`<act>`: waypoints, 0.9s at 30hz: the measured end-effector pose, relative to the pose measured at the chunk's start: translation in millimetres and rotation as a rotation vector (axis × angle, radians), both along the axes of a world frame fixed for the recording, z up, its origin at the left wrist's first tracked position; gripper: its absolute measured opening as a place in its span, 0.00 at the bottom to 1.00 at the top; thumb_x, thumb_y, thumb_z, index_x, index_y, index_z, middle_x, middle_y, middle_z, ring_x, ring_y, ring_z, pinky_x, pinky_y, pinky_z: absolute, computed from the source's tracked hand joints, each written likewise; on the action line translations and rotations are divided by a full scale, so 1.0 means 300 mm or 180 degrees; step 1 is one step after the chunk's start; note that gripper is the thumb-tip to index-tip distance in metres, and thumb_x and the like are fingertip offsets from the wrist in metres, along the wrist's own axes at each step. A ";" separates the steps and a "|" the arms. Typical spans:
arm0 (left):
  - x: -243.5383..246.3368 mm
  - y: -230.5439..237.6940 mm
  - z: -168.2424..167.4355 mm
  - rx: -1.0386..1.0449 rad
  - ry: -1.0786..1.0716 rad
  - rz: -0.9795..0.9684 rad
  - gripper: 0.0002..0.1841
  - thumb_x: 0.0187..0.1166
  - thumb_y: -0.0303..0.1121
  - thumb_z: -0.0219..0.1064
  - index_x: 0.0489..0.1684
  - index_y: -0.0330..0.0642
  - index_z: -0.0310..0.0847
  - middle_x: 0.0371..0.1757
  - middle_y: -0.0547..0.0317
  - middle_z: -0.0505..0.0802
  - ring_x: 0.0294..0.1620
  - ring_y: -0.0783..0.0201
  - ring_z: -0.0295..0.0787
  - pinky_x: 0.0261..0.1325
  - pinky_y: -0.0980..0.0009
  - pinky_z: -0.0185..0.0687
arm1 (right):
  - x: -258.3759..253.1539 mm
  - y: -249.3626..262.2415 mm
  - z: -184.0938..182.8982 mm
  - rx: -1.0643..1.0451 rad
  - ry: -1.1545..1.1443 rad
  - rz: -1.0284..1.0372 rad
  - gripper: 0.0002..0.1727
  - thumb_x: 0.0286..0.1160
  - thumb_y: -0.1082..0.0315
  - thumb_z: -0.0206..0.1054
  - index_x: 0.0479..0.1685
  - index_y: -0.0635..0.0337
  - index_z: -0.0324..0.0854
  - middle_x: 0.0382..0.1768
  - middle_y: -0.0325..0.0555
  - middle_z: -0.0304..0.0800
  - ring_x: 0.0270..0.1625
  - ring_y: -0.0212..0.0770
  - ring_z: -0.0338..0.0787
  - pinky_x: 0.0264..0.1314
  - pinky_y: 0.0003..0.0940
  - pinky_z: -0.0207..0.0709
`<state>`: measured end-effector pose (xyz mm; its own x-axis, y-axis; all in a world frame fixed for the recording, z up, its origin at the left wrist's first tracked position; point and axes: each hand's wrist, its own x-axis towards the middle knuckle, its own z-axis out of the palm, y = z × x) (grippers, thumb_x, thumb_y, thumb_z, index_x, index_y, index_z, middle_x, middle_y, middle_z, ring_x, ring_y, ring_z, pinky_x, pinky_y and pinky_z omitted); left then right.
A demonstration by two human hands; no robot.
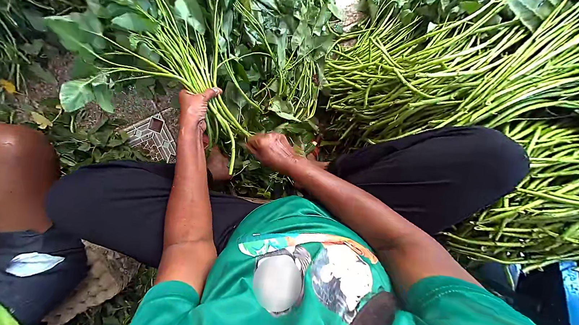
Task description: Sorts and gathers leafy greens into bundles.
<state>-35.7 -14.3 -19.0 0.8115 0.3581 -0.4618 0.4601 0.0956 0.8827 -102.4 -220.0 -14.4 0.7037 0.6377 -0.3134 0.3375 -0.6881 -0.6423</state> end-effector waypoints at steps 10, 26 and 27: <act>-0.016 -0.007 0.034 -0.0106 0.0172 -0.0337 0.20 0.64 0.18 0.77 0.56 0.31 0.79 0.42 0.53 0.95 0.41 0.66 0.94 0.50 0.67 0.92 | 0.152 -0.060 -0.017 -0.0720 0.0603 -0.0485 0.18 0.79 0.61 0.70 0.61 0.63 0.88 0.60 0.68 0.89 0.64 0.71 0.88 0.63 0.76 0.77; -0.114 0.123 0.370 -0.1459 -0.1342 -0.0285 0.19 0.83 0.27 0.59 0.71 0.45 0.75 0.56 0.56 0.92 0.49 0.60 0.93 0.56 0.62 0.92 | 0.451 -0.203 -0.201 -0.0696 0.1127 -0.2225 0.25 0.92 0.53 0.55 0.67 0.66 0.83 0.70 0.67 0.85 0.75 0.65 0.82 0.74 0.70 0.72; -0.110 0.134 0.360 -0.1458 -0.1413 -0.0256 0.22 0.83 0.26 0.58 0.77 0.44 0.72 0.59 0.55 0.91 0.50 0.60 0.94 0.57 0.63 0.92 | 0.446 -0.215 -0.195 -0.0716 0.1143 -0.2254 0.26 0.92 0.52 0.55 0.66 0.66 0.84 0.69 0.66 0.85 0.75 0.64 0.83 0.74 0.69 0.73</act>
